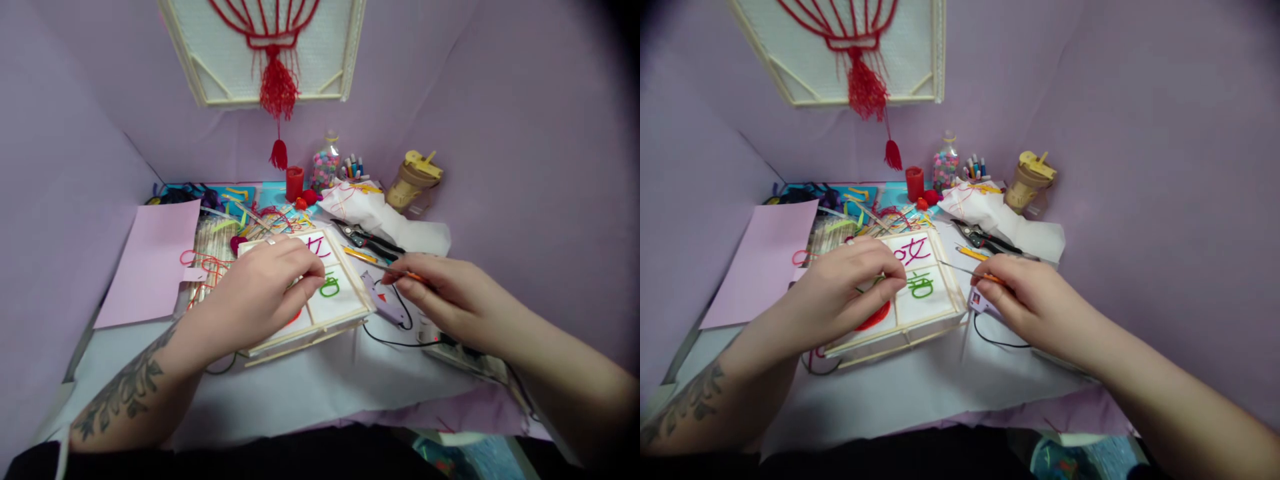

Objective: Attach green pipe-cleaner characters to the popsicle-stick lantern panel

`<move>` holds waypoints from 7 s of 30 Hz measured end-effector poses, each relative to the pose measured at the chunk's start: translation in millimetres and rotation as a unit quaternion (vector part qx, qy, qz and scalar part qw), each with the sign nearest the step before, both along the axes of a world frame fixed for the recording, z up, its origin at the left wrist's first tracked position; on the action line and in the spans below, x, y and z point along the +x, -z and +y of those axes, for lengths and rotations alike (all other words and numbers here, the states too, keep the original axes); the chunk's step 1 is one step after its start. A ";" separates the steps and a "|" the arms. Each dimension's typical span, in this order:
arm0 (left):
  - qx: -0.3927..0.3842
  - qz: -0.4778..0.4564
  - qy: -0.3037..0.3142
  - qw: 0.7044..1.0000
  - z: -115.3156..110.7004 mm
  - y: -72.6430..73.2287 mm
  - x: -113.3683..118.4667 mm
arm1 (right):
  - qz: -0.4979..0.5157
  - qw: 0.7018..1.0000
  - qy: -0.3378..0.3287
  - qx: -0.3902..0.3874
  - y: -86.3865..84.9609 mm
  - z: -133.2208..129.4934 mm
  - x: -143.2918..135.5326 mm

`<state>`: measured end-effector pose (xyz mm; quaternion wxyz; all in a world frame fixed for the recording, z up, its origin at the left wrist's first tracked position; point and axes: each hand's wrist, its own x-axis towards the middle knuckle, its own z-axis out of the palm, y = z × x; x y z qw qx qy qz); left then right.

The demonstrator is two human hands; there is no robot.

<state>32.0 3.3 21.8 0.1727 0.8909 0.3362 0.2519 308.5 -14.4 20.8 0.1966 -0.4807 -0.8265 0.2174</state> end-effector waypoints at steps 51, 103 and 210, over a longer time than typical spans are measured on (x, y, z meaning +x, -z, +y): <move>0.018 -0.030 0.015 0.999 -3.3 2.7 3.7 | -0.262 0.964 0.041 0.019 -14.0 11.9 -36.6; 0.000 -0.041 0.014 0.999 -2.2 2.0 4.7 | -0.315 0.948 0.031 0.035 -21.4 14.7 -46.3; -0.010 0.175 -0.184 0.967 19.8 -1.3 -3.3 | 0.551 0.782 0.269 -0.107 132.7 -97.7 -35.0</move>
